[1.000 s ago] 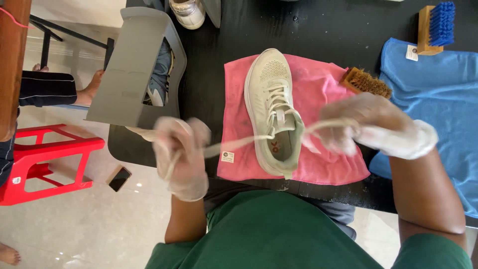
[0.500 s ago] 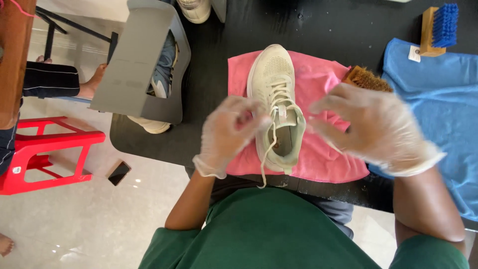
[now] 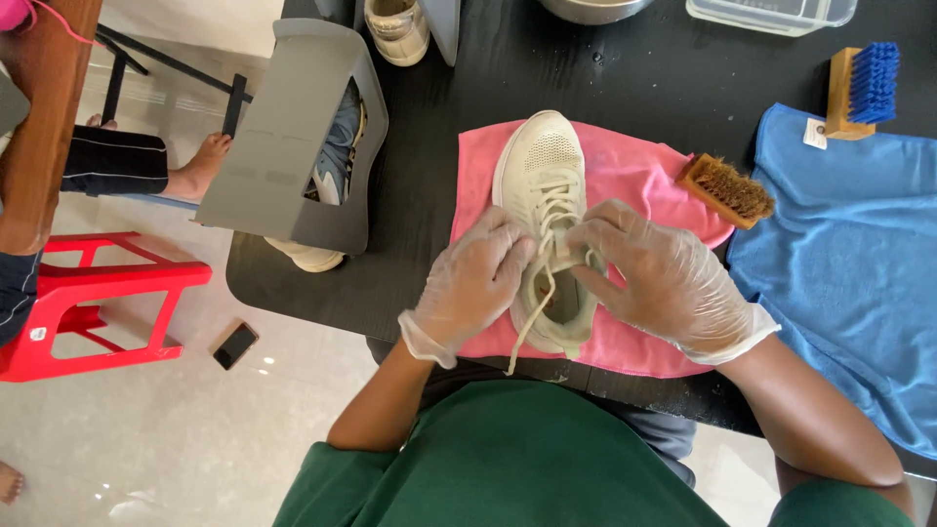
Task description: The person is removing the laces from a white sneaker by unthreading them through each eyelet.
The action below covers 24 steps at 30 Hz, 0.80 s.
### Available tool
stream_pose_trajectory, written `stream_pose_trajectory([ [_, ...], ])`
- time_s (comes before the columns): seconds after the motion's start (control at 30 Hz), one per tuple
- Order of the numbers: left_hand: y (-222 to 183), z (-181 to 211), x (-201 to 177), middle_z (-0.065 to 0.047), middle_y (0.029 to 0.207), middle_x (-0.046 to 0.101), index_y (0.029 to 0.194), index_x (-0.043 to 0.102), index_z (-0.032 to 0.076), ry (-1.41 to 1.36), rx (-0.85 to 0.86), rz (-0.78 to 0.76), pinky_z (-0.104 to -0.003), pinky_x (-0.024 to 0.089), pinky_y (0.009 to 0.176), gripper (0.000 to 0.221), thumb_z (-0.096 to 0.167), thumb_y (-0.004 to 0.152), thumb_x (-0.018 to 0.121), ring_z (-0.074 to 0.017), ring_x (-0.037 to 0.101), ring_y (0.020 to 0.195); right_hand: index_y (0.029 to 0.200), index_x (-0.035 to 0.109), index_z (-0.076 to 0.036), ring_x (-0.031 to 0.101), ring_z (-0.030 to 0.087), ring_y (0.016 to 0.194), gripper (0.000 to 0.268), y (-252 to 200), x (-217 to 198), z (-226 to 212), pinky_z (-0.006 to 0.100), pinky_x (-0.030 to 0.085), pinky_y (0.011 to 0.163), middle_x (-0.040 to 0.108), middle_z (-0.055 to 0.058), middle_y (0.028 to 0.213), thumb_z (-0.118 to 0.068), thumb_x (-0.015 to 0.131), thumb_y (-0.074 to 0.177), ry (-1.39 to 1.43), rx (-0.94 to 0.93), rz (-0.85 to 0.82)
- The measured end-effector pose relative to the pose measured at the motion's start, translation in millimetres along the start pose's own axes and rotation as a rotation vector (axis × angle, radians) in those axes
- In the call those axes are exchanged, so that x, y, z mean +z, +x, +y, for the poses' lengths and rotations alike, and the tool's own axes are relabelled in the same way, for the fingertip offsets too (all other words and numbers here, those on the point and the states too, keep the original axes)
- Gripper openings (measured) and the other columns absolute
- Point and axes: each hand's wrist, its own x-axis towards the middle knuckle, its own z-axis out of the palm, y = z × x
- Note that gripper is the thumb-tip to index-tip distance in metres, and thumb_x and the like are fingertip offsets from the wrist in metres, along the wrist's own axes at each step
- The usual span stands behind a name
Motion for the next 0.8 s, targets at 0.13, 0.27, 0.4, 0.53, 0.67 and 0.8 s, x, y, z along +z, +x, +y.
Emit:
stream_pose_trajectory([
  [0.13, -1, -2, -4, -0.005, 0.107, 0.06, 0.105, 0.065, 0.008, -0.02, 0.008, -0.032, -0.042, 0.051, 0.078, 0.034, 0.033, 0.105, 0.042, -0.0232, 0.065, 0.092, 0.113, 0.065, -0.015, 0.062, 0.016, 0.065, 0.019, 3, -4, -2, 0.033, 0.048, 0.052, 0.064, 0.0, 0.11, -0.019, 0.07, 0.096, 0.086, -0.003, 0.015],
  [0.27, -2, 2, -7, 0.007, 0.102, 0.065, 0.094, 0.077, 0.017, -0.023, 0.045, 0.145, -0.033, 0.052, 0.065, 0.04, 0.054, 0.09, 0.063, -0.0107, 0.062, 0.066, 0.117, 0.067, -0.017, 0.06, 0.016, 0.058, 0.022, 4, -3, -2, 0.032, 0.049, 0.049, 0.064, 0.0, 0.109, -0.021, 0.072, 0.096, 0.081, -0.014, 0.003],
  [0.4, 0, -3, 0, 0.006, 0.103, 0.07, 0.094, 0.08, 0.012, -0.012, 0.119, 0.121, -0.031, 0.053, 0.065, 0.034, 0.042, 0.094, 0.064, -0.0117, 0.067, 0.076, 0.117, 0.068, -0.015, 0.058, 0.015, 0.053, 0.023, 3, -2, -1, 0.032, 0.046, 0.045, 0.065, 0.001, 0.111, -0.023, 0.072, 0.096, 0.07, -0.018, 0.004],
  [0.53, 3, -1, -1, 0.004, 0.103, 0.064, 0.097, 0.074, 0.012, -0.019, 0.006, 0.009, -0.037, 0.053, 0.071, 0.033, 0.04, 0.097, 0.056, -0.0153, 0.067, 0.085, 0.118, 0.068, -0.016, 0.059, 0.015, 0.055, 0.023, 3, -1, 0, 0.031, 0.047, 0.047, 0.065, 0.0, 0.111, -0.023, 0.072, 0.096, 0.081, -0.006, 0.002],
  [0.67, 7, -10, 5, -0.007, 0.097, 0.051, 0.087, 0.047, 0.01, -0.297, 0.052, -0.078, -0.037, 0.043, 0.082, 0.022, 0.019, 0.104, 0.037, -0.0204, 0.052, 0.088, 0.112, 0.067, -0.017, 0.059, 0.015, 0.058, 0.017, 4, -2, 1, 0.032, 0.047, 0.048, 0.065, -0.003, 0.106, -0.021, 0.072, 0.095, 0.076, 0.007, -0.011],
  [0.8, 19, -37, 9, -0.004, 0.106, 0.066, 0.092, 0.067, 0.014, -0.931, -0.125, -0.188, -0.031, 0.052, 0.095, 0.027, 0.029, 0.105, 0.049, -0.0168, 0.065, 0.101, 0.108, 0.066, -0.017, 0.06, 0.015, 0.063, 0.017, 5, 0, 3, 0.03, 0.049, 0.056, 0.067, -0.004, 0.103, -0.014, 0.072, 0.093, 0.146, -0.002, -0.023],
])
